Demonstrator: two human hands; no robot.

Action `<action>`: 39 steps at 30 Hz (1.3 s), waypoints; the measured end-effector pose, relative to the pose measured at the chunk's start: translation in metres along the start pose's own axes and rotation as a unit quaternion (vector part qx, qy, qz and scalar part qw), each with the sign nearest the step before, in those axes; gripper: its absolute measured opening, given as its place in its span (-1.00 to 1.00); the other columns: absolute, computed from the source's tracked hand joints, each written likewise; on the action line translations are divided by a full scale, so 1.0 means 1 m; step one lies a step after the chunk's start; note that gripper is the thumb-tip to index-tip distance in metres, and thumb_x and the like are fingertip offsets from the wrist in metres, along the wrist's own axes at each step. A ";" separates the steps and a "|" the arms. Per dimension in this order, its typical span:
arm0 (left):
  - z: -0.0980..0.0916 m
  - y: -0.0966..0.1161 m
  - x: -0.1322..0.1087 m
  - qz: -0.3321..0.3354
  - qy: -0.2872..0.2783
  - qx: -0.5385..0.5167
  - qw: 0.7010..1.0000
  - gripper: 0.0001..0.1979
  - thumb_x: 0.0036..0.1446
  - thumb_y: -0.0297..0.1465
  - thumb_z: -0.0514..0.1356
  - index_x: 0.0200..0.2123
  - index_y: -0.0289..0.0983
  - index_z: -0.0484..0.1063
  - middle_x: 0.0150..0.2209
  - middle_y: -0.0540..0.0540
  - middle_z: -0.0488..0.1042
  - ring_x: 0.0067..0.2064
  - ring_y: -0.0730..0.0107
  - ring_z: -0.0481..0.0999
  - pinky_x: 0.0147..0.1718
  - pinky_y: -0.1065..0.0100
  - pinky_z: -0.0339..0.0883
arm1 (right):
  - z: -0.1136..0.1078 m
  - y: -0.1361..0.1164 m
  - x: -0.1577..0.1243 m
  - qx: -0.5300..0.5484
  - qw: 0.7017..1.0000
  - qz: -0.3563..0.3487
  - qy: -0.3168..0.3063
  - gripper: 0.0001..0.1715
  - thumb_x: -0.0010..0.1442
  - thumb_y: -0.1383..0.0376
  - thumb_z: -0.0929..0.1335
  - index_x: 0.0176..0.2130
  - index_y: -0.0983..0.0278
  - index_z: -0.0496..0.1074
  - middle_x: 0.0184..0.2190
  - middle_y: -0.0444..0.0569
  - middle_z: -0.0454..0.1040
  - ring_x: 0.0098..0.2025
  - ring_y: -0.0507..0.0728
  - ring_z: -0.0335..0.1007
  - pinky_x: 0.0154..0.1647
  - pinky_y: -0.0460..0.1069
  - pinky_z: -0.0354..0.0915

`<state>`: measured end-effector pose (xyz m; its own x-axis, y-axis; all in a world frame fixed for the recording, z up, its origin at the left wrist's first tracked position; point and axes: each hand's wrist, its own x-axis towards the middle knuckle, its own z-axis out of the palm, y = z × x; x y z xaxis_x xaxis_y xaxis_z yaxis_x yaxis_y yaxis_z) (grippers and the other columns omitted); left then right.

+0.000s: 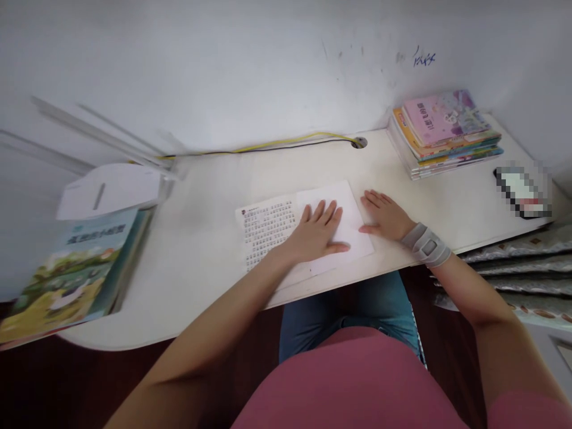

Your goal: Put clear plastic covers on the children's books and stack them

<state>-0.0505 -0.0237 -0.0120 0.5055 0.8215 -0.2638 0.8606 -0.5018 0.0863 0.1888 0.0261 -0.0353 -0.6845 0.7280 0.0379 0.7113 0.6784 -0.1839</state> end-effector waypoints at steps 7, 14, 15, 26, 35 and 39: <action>0.005 -0.011 0.003 0.037 0.039 -0.009 0.998 0.00 0.09 0.21 -0.08 0.36 -0.38 -0.18 0.39 -0.36 -0.22 0.39 -0.14 -0.29 0.27 -0.15 -0.39 | -0.002 -0.002 -0.001 -0.003 1.000 -0.002 0.009 -0.07 0.18 -0.17 0.23 0.28 0.39 0.12 0.33 0.29 0.02 0.37 0.34 -0.13 0.28 0.26 -0.01; 0.005 -0.015 0.004 0.046 0.026 -0.011 0.999 0.01 0.08 0.21 -0.05 0.37 -0.36 -0.18 0.39 -0.33 -0.24 0.39 -0.09 -0.28 0.27 -0.11 -0.42 | -0.001 -0.002 -0.001 0.000 1.000 -0.005 -0.006 -0.10 0.17 -0.14 0.27 0.27 0.37 0.15 0.33 0.25 0.03 0.37 0.33 -0.14 0.30 0.24 -0.05; 0.004 -0.015 0.006 0.048 0.023 -0.009 0.999 0.00 0.08 0.21 -0.05 0.37 -0.37 -0.18 0.39 -0.32 -0.24 0.39 -0.07 -0.29 0.27 -0.11 -0.43 | -0.001 -0.002 -0.001 -0.001 1.000 -0.004 -0.010 -0.08 0.17 -0.15 0.27 0.28 0.38 0.13 0.33 0.25 0.03 0.37 0.34 -0.14 0.31 0.24 -0.06; -0.003 -0.007 0.019 0.058 0.023 -0.016 0.998 -0.02 0.12 0.18 -0.09 0.37 -0.39 -0.21 0.39 -0.32 -0.23 0.40 -0.02 -0.27 0.28 -0.09 -0.42 | -0.006 -0.005 -0.001 -0.013 1.000 -0.002 -0.021 -0.04 0.17 -0.17 0.24 0.29 0.40 0.09 0.33 0.25 0.01 0.37 0.36 -0.13 0.30 0.24 -0.06; -0.004 0.017 0.030 0.048 0.023 -0.055 0.997 0.05 0.11 0.19 -0.10 0.36 -0.48 -0.35 0.38 -0.38 -0.26 0.40 -0.05 -0.31 0.29 -0.02 -0.38 | 0.003 0.004 0.000 0.000 1.000 -0.017 -0.005 0.03 0.16 -0.26 0.15 0.30 0.40 0.08 0.33 0.28 0.03 0.37 0.39 -0.15 0.29 0.28 -0.07; -0.008 0.013 0.027 0.067 0.027 -0.062 0.995 0.06 0.10 0.20 -0.10 0.36 -0.48 -0.37 0.38 -0.39 -0.25 0.40 -0.01 -0.28 0.30 0.01 -0.37 | 0.003 0.002 0.000 0.002 1.000 -0.014 0.000 0.02 0.16 -0.26 0.15 0.30 0.40 0.08 0.32 0.29 0.04 0.36 0.38 -0.13 0.28 0.29 -0.06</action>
<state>-0.0252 -0.0065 -0.0103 0.6152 0.7653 -0.1894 0.7850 -0.5727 0.2361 0.1901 0.0271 -0.0383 -0.7047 0.7082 0.0431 0.6906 0.6986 -0.1872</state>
